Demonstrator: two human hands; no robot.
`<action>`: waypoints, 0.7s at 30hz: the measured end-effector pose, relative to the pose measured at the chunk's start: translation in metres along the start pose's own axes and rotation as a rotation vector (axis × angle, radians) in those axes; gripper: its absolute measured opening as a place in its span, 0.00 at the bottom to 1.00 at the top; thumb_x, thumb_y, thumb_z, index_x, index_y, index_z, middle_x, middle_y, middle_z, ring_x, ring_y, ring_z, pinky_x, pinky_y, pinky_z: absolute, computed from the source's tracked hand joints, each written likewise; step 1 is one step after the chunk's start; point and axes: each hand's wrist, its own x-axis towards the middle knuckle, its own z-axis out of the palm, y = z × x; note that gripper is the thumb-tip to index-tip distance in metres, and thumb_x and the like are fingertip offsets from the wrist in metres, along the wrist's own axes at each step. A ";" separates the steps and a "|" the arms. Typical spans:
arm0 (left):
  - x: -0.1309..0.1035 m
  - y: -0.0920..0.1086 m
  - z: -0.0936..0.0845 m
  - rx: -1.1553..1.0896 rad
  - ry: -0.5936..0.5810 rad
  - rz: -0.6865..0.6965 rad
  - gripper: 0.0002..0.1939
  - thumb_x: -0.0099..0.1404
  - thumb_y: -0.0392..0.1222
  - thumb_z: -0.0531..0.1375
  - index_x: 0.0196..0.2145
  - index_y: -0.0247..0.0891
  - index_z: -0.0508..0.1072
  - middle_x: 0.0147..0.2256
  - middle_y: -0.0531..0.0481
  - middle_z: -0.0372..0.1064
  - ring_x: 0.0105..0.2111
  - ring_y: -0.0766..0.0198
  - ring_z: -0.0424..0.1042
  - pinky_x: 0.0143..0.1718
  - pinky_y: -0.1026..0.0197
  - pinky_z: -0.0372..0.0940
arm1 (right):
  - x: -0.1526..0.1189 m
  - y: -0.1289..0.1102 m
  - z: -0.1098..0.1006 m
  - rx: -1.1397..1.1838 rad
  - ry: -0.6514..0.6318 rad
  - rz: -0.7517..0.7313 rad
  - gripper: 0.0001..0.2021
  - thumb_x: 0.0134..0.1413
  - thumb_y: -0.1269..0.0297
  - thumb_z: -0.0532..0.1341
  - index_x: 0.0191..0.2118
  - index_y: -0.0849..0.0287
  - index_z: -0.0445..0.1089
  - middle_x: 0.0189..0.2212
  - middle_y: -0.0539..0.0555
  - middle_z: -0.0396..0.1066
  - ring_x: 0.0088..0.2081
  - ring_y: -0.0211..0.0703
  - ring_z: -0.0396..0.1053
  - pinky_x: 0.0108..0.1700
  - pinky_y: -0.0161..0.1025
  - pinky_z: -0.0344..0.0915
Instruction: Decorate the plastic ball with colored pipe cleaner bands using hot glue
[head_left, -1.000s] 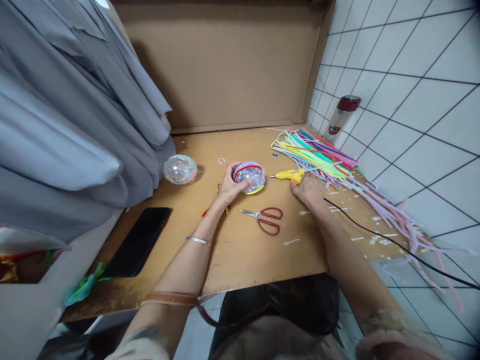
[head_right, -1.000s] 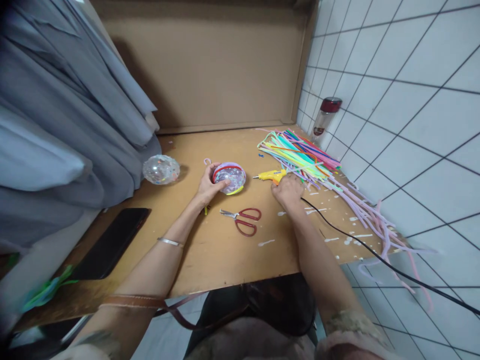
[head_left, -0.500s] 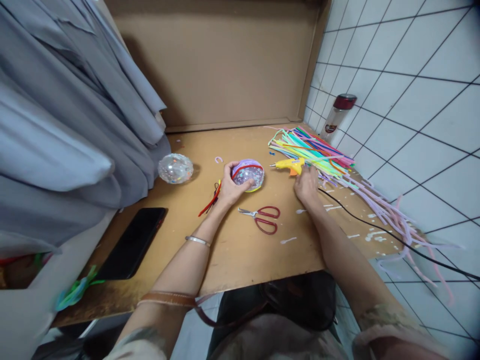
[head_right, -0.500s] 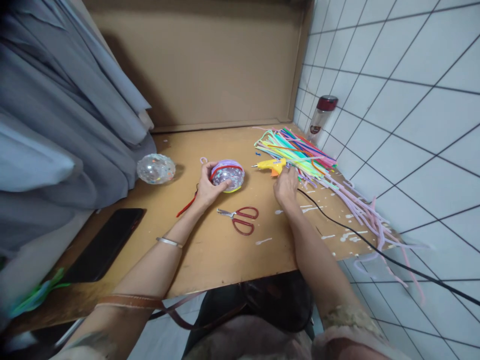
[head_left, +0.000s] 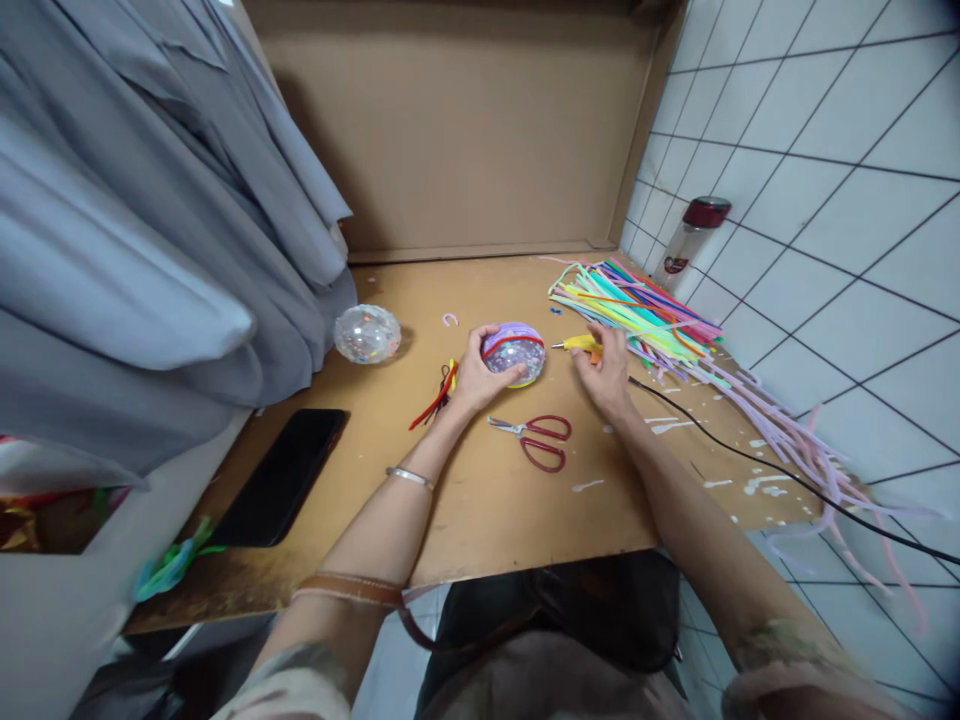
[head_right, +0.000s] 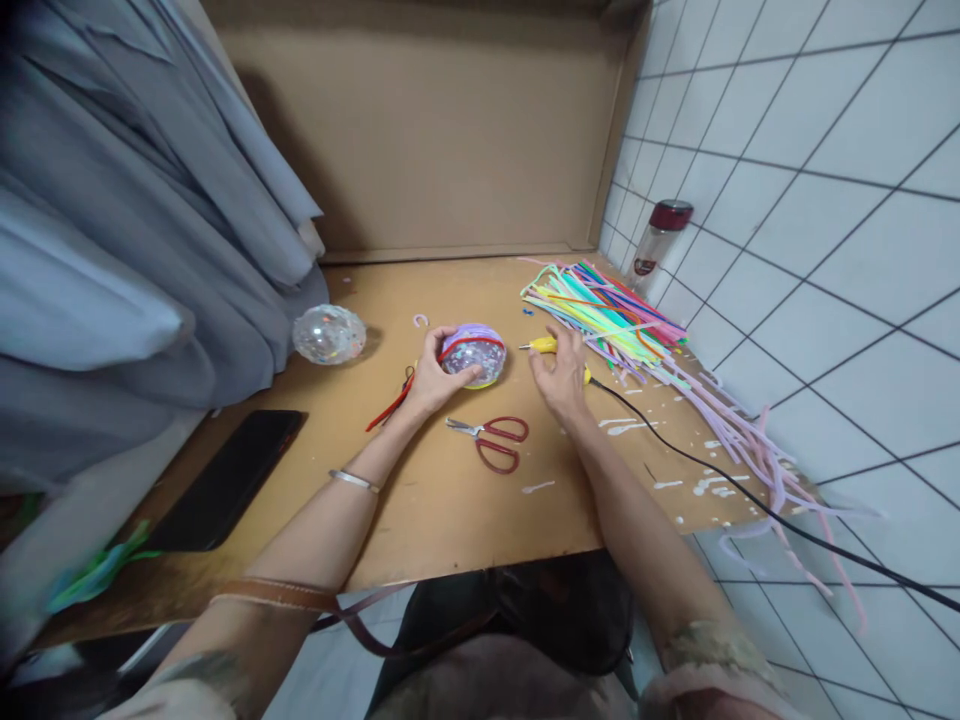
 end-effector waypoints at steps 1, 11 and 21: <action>-0.001 0.002 0.000 0.014 -0.010 0.005 0.37 0.46 0.45 0.73 0.51 0.41 0.63 0.55 0.42 0.67 0.55 0.50 0.69 0.61 0.47 0.61 | 0.003 -0.006 0.006 0.108 -0.040 0.002 0.24 0.55 0.55 0.60 0.57 0.54 0.65 0.54 0.62 0.66 0.57 0.56 0.64 0.61 0.57 0.61; -0.004 0.007 0.006 0.041 -0.028 0.067 0.35 0.47 0.41 0.73 0.51 0.42 0.66 0.58 0.42 0.66 0.57 0.49 0.69 0.62 0.45 0.61 | 0.037 -0.054 0.041 0.659 -0.471 0.280 0.30 0.33 0.53 0.70 0.46 0.56 0.68 0.47 0.57 0.73 0.51 0.54 0.70 0.58 0.54 0.66; 0.003 -0.004 -0.002 -0.191 -0.112 0.032 0.29 0.59 0.64 0.64 0.50 0.41 0.69 0.58 0.42 0.68 0.60 0.50 0.66 0.63 0.48 0.59 | 0.026 -0.045 0.046 0.704 -0.361 0.337 0.27 0.32 0.55 0.69 0.44 0.53 0.68 0.42 0.52 0.74 0.45 0.50 0.71 0.53 0.50 0.70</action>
